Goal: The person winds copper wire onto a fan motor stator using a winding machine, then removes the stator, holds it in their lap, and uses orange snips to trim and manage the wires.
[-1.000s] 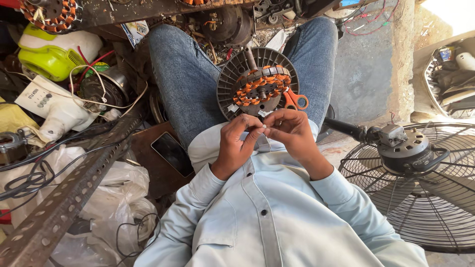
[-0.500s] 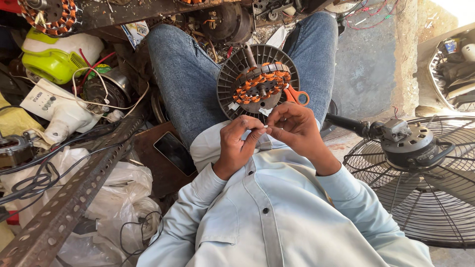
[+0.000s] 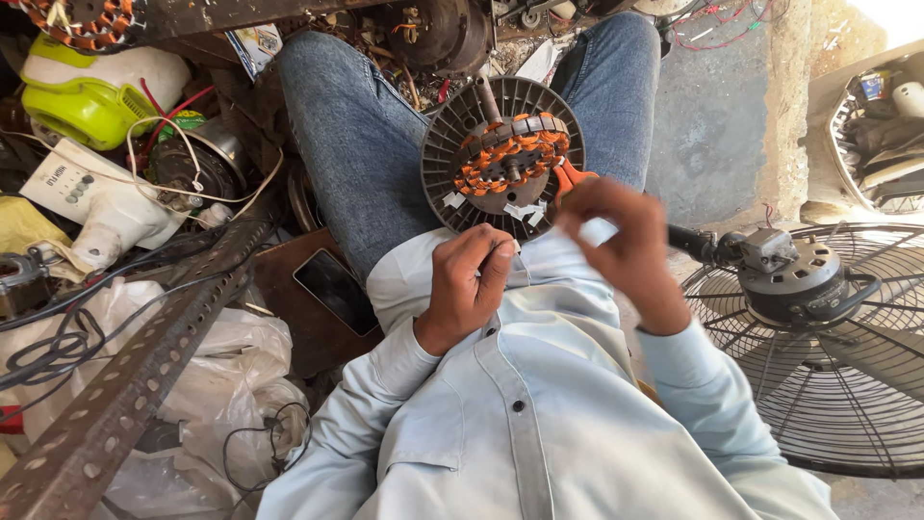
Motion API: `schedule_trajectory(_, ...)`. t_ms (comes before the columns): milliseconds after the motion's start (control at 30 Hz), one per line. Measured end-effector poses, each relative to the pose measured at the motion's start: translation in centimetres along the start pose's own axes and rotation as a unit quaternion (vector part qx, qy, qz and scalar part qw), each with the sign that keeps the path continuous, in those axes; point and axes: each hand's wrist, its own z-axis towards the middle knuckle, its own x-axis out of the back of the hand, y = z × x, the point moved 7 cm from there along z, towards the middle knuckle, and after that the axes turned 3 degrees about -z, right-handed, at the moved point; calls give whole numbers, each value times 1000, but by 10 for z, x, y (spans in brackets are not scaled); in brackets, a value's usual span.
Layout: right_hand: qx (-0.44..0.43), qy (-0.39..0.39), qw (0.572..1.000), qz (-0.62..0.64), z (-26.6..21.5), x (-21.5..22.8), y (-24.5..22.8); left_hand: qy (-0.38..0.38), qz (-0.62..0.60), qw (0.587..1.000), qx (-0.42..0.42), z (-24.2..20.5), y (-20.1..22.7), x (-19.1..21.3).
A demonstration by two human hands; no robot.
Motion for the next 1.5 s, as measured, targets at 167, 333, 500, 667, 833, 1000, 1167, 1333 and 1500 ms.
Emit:
schedule_trajectory(167,-154,7,942,-297,-2,9,37,12,-5,1000,-18,1,9,6)
schedule_trajectory(333,-257,-6,926,-276,-8,10,66,21,12,998,-51,1,19,11)
schedule_trajectory(500,-242,102,965,-15,-25,30,84,36,19,996,-77,1,31,19)
schedule_trajectory(667,-135,-140,977,86,-30,-12,19,54,48,994,-85,1,38,23)
schedule_trajectory(833,-74,-192,977,65,-4,-42,-37,93,73,987,-106,5,48,35)
schedule_trajectory(1000,-85,-182,979,45,0,-48,-39,97,68,989,-92,4,47,40)
schedule_trajectory(1167,-67,-178,982,-1,2,-41,-40,90,42,992,-79,3,46,42)
schedule_trajectory(1333,-50,-177,983,11,0,-38,-40,82,10,995,-47,2,42,45)
schedule_trajectory(1500,-75,-185,979,-34,0,-39,-37,64,-39,997,1,2,33,46)
